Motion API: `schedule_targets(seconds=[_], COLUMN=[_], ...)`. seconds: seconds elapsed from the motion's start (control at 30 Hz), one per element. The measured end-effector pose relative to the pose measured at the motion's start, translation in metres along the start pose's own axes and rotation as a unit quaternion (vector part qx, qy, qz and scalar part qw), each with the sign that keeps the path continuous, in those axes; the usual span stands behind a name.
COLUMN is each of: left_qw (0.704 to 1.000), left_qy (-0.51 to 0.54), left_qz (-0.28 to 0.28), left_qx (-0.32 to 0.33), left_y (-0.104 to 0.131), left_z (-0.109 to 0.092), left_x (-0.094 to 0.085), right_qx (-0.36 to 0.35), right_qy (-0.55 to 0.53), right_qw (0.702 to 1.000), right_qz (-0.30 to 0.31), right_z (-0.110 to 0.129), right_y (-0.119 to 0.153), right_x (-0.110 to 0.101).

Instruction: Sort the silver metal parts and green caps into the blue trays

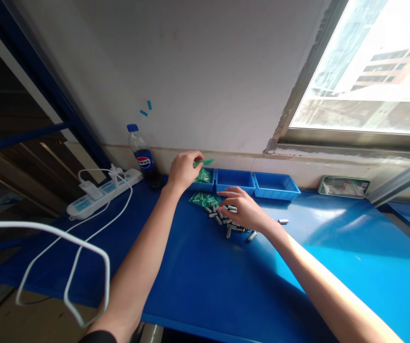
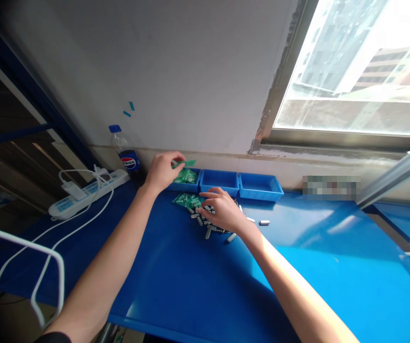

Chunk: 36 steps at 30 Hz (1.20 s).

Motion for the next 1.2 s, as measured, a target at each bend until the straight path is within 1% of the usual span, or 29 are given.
schedule_targets(seconds=[0.1,0.13,0.17,0.27,0.4,0.5,0.57,0.6,0.67,0.73,0.83,0.9,1.0,1.2], left_qw=[0.993,0.99,0.988,0.985,0.972,0.96,0.951,0.946,0.939,0.932,0.93,0.931,0.926,0.921], left_qy=[-0.019,-0.012,0.0,0.039,0.08,0.11,0.127,0.134,0.146,0.153,0.158,0.164,0.185,0.215], left_qz=[0.116,0.142,0.155,0.167,0.218,0.255,0.281,0.292,0.309,0.323,0.327,0.322,0.325,0.32], left_qx=[-0.022,-0.018,-0.007,0.035,0.044,0.034,0.03,0.031,0.039,0.053,0.06,0.052,0.049,0.049], left_y=[0.002,0.002,0.002,0.001,0.002,0.005,0.007,0.007,0.008,0.008,0.008,0.007,0.007,0.007], left_z=[0.009,0.009,0.009,0.001,-0.012,-0.017,-0.02,-0.021,-0.025,-0.029,-0.033,-0.034,-0.032,-0.031], left_x=[0.012,0.015,0.016,0.015,0.009,0.006,0.006,0.006,0.006,0.007,0.01,0.01,0.011,0.008], right_qx=[-0.009,-0.011,-0.012,-0.007,-0.015,-0.031,-0.025,-0.011,0.036,0.092,0.15,0.168,0.175,0.167], right_qy=[0.057,0.067,0.074,0.078,0.065,0.032,-0.009,-0.037,-0.114,-0.214,-0.352,-0.405,-0.44,-0.472], right_qw=[0.998,0.998,0.997,0.997,0.998,0.999,0.997,0.995,0.98,0.95,0.895,0.869,0.851,0.834], right_qz=[0.014,0.017,0.019,0.021,0.011,-0.023,-0.067,-0.097,-0.159,-0.207,-0.23,-0.228,-0.228,-0.234], right_z=[-0.001,-0.002,-0.002,-0.004,-0.004,-0.003,-0.004,-0.005,-0.008,-0.011,-0.014,-0.013,-0.013,-0.01], right_y=[0.001,0.001,0.001,0.001,0.001,0.0,0.0,0.0,0.0,0.0,0.0,-0.001,-0.002,-0.003], right_x=[0.007,0.009,0.011,0.014,0.014,0.007,0.001,-0.003,-0.009,-0.013,-0.016,-0.018,-0.02,-0.02])
Point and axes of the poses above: each hand's wrist, its own y-axis away from the middle knuckle, its own x-axis out of the palm, z = x × y, the point moved 2 cm from there along -y, towards the middle knuckle, and after that the axes turned 9 degrees about z, right-handed, at the moved point
